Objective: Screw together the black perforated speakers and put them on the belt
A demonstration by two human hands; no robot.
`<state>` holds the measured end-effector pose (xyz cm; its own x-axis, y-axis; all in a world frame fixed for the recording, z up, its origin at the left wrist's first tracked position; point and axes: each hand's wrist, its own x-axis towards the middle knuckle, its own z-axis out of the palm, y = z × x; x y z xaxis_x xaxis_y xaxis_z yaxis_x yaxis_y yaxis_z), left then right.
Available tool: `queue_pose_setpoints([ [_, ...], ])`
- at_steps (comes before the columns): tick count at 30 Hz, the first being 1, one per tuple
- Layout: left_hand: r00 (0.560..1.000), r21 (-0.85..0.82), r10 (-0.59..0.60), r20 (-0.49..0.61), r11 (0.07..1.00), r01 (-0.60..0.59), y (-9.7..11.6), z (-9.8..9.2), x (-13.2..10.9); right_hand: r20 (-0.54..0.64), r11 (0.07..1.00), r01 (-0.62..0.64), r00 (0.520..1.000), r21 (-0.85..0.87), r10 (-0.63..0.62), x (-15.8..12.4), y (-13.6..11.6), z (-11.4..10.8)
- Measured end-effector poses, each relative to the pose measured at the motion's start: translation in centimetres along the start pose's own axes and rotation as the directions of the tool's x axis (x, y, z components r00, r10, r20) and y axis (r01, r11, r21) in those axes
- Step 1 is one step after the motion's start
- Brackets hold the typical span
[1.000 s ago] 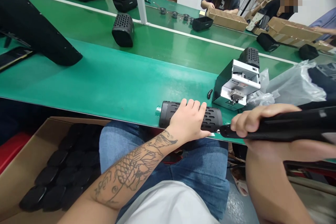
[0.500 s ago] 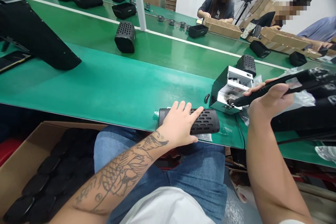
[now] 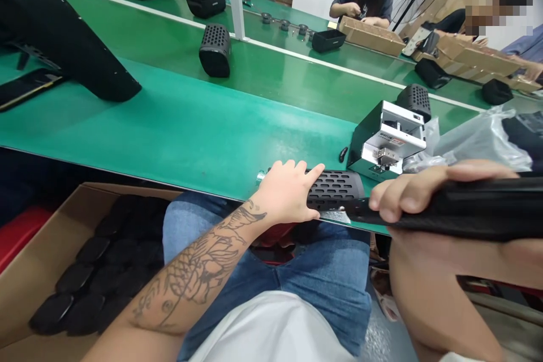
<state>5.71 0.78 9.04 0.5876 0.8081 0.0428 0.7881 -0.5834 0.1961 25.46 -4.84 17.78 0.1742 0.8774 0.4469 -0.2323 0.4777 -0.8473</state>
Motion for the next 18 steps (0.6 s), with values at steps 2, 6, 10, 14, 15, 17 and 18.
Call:
queue_pose_setpoints([
  [2,1.000,-0.007,-0.002,-0.011,1.000,0.001,0.0,0.0,0.0,0.020,1.000,-0.007,1.000,-0.029,0.008,-0.4,0.4,2.1],
  [6,1.000,-0.032,-0.012,-0.011,0.999,0.012,0.1,-0.1,0.0,-0.026,0.999,-0.017,1.000,-0.033,0.016,0.0,1.8,4.0],
  [10,1.000,-0.034,-0.011,0.003,0.999,0.011,0.1,-0.1,0.0,0.007,0.999,-0.041,0.999,-0.013,0.041,0.0,2.8,4.0],
  [14,1.000,-0.034,-0.007,0.002,0.999,0.007,0.1,-0.1,0.0,0.019,0.999,-0.020,1.000,-0.026,0.021,-0.2,3.0,4.3],
  [15,1.000,-0.036,-0.005,0.004,0.999,0.005,0.1,-0.1,0.0,0.020,0.999,-0.011,1.000,-0.031,0.012,-0.2,2.9,4.4],
  [17,1.000,-0.040,-0.003,0.017,0.999,0.004,0.1,-0.2,0.0,0.024,0.999,0.003,1.000,-0.045,-0.002,-0.2,2.8,4.5],
  [18,1.000,-0.041,-0.003,0.023,0.999,0.004,0.1,-0.2,0.0,0.028,0.999,0.004,1.000,-0.051,-0.003,-0.2,2.7,4.5],
])
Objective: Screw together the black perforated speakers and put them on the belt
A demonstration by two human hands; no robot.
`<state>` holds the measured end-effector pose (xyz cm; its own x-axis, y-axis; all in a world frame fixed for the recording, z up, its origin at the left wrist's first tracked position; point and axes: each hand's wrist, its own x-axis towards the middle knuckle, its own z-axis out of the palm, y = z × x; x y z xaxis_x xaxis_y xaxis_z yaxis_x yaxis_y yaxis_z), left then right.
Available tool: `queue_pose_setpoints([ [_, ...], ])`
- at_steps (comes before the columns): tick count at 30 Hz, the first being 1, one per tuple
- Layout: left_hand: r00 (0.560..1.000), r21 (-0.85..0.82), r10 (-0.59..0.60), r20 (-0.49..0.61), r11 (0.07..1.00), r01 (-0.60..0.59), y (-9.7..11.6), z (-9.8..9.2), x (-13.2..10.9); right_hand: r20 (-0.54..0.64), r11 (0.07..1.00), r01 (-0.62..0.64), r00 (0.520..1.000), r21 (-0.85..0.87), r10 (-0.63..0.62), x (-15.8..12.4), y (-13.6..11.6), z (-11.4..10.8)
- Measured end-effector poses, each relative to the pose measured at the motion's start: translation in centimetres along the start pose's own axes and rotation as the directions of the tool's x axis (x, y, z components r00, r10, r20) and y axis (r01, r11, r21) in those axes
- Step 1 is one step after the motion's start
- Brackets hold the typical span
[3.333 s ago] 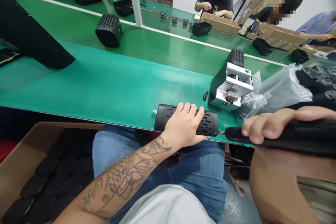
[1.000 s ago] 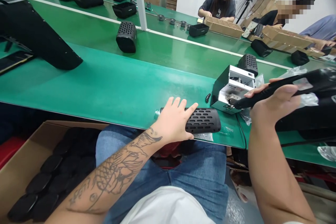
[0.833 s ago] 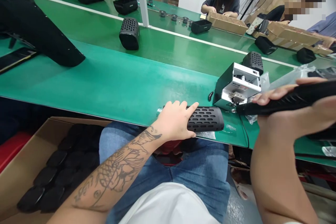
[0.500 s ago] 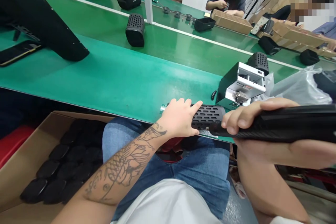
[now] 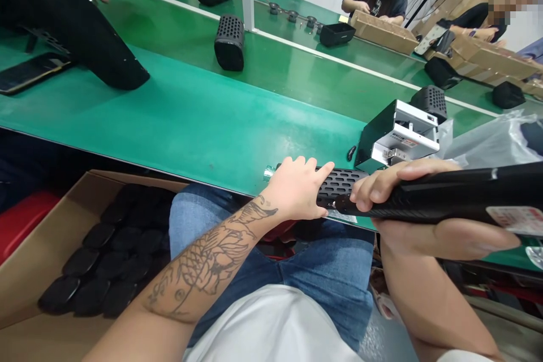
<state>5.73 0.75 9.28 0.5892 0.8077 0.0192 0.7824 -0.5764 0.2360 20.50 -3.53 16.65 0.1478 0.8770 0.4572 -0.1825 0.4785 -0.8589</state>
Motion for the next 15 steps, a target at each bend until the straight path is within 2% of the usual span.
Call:
queue_pose_setpoints([
  [3,1.000,0.002,-0.003,0.010,1.000,0.003,0.0,-0.1,0.0,0.043,1.000,-0.011,0.999,0.008,0.010,0.0,0.2,-0.4],
  [8,1.000,0.003,0.002,0.013,1.000,-0.002,0.1,-0.1,-0.1,0.187,0.997,-0.041,0.982,0.067,0.028,0.0,1.4,-1.4],
  [15,1.000,0.002,0.008,-0.006,1.000,-0.008,0.1,0.0,-0.1,0.244,0.994,-0.049,0.969,0.095,0.024,0.2,2.0,-1.5],
])
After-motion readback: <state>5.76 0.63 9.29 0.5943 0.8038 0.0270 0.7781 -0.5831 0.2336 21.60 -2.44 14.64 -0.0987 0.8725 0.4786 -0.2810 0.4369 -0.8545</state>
